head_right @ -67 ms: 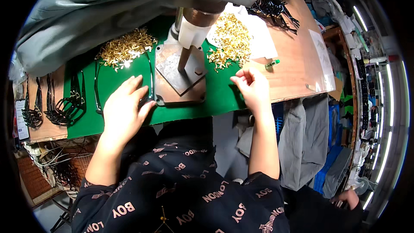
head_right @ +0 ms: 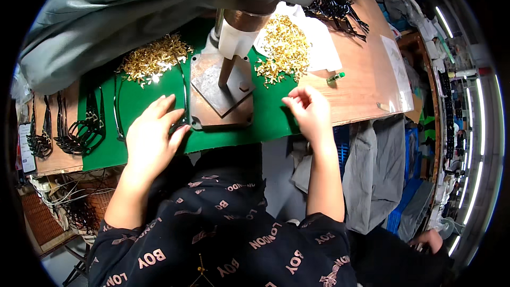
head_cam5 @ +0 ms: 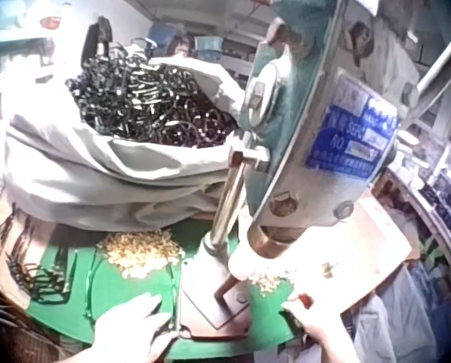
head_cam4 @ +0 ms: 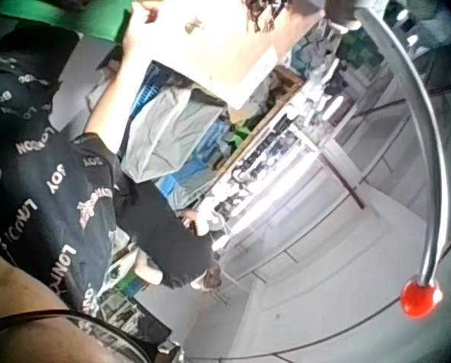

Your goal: The person repeatedly picks up black eyeglass frames from a cloth bag and attaches small gold-colored metal hinges to the temples using a vertical press machine. After each attachment, the person inspects the frame and places it on the green work surface, continuing the cycle with additional frames.

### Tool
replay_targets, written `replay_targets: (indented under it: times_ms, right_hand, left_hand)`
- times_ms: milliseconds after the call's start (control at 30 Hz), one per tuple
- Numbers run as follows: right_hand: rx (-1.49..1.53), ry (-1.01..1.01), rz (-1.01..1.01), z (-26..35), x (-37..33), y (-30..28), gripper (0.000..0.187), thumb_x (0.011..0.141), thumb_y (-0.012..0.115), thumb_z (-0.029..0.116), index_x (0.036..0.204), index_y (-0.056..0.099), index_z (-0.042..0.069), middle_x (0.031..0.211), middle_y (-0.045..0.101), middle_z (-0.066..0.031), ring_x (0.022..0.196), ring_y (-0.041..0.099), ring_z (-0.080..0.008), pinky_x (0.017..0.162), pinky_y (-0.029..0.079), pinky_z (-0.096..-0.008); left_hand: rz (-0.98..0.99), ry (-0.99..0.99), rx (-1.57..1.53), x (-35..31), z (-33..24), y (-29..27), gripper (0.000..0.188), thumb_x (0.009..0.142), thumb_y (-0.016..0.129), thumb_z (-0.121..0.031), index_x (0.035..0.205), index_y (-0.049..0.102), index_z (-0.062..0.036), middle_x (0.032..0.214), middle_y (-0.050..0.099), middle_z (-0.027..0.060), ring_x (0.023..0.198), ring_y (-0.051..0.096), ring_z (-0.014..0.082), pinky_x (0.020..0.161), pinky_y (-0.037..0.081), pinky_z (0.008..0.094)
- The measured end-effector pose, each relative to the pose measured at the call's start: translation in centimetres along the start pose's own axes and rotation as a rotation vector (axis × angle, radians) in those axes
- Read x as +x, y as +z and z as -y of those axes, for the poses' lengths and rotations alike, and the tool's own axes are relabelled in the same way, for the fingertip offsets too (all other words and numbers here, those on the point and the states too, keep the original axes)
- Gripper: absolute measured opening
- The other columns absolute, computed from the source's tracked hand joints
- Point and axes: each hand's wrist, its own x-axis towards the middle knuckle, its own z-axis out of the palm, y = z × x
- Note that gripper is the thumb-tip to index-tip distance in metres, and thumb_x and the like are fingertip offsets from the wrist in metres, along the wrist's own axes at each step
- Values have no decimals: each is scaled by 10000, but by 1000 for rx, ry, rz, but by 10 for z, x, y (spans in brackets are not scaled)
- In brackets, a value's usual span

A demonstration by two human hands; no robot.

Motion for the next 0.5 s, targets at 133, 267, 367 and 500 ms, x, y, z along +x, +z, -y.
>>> replay_targets:
  times_ms: [133, 267, 367, 500]
  right_hand:
    - [-319, -257, -70, 12, -23, 16, 118, 736, 696, 28, 757, 581, 10, 644, 542, -47, 565, 511, -109, 540, 438, -240]
    - [162, 42, -140, -4, -18, 17, 126, 792, 687, 66, 749, 598, -12, 688, 610, -25, 581, 525, -62, 557, 431, -193]
    - [378, 315, -73, 1, -8, 2, 122, 839, 641, 93, 873, 599, -16, 713, 619, -41, 595, 543, -62, 545, 435, -175]
    - [463, 230, -32, -5, -12, -7, 132, 857, 609, 86, 958, 593, 2, 791, 630, -42, 649, 559, -66, 555, 443, -176]
  left_hand:
    - [-52, 8, -138, -11, -4, -2, 279, 751, 674, -143, 1000, 617, -30, 996, 643, 129, 929, 627, 277, 790, 500, 337]
    - [-20, -45, -266, -18, -8, -11, 323, 762, 671, -175, 1044, 577, -48, 894, 624, 109, 769, 625, 262, 672, 493, 336]
    - [28, -95, -463, -19, -9, -21, 355, 746, 694, -183, 1054, 571, -57, 810, 591, 88, 691, 600, 241, 613, 481, 319]
    - [-4, -56, -573, -19, -7, -26, 349, 739, 694, -131, 1068, 601, -64, 749, 566, 83, 660, 587, 192, 595, 470, 282]
